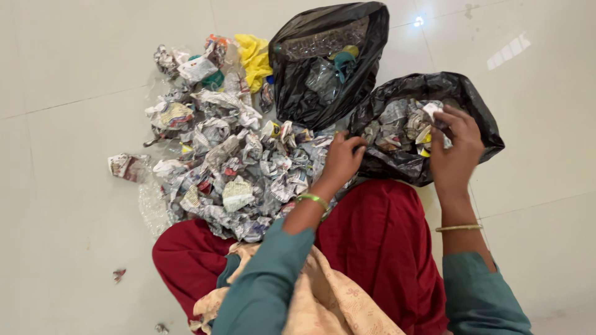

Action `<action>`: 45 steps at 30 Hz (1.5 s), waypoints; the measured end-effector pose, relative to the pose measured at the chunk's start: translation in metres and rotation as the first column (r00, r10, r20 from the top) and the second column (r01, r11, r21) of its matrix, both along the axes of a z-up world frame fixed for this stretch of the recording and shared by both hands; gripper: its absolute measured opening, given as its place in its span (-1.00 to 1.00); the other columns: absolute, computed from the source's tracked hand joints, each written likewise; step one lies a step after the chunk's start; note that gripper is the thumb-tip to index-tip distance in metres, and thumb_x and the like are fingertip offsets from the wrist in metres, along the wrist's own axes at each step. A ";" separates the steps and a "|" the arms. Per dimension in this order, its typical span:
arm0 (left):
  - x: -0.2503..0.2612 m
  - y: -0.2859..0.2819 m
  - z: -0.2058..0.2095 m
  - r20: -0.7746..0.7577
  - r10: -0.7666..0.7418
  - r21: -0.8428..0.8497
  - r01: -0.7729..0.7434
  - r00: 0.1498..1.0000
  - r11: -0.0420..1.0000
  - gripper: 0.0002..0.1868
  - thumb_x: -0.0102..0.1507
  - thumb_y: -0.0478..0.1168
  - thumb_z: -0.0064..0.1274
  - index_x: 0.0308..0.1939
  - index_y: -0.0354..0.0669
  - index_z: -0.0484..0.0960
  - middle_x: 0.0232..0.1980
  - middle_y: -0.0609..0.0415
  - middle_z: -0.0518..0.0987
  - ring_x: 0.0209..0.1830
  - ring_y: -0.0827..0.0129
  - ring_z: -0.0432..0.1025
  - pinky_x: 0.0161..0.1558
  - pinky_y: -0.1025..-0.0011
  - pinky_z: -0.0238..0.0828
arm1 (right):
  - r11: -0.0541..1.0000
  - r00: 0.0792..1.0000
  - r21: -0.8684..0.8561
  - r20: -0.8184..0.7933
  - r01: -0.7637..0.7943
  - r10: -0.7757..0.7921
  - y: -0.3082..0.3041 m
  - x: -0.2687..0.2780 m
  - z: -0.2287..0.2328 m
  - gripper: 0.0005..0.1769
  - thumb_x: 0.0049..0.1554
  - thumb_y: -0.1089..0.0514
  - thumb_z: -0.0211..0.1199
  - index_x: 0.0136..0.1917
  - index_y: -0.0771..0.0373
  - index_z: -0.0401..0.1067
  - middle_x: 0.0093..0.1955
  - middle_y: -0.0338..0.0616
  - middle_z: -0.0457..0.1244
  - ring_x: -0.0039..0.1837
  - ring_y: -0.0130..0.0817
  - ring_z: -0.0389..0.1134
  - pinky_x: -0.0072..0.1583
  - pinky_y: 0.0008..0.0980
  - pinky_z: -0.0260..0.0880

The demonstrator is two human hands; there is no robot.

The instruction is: The person sits on the floor and sorts through a pile of crumpled paper and plastic waste. They pick up individual items, unfold or inspect them, and place them into one of two black plastic bags nearby.

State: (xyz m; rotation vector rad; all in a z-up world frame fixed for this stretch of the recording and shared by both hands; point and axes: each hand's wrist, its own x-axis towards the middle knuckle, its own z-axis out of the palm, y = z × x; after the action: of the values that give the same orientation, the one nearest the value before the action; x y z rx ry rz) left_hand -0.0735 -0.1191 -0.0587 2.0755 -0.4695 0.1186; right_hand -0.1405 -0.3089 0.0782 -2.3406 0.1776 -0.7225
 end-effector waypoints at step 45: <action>0.013 0.024 -0.056 -0.474 -0.263 0.812 0.532 0.841 0.240 -0.47 0.30 0.20 0.02 0.23 0.06 0.62 0.38 -0.09 0.42 0.45 -0.09 0.15 0.38 -0.30 -0.07 | 0.919 0.628 -0.323 -0.769 -0.225 -0.117 -0.076 0.051 -0.222 0.06 -0.05 -0.18 0.47 0.62 -0.17 0.07 0.79 -0.20 -0.46 0.72 0.28 -0.53 0.30 0.83 -0.15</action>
State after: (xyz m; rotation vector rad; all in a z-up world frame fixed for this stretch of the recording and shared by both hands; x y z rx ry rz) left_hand -0.0605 -0.0951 -0.1146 2.9242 -1.1051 -0.9723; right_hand -0.0892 -0.3849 -0.1437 -2.8968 0.3610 0.4123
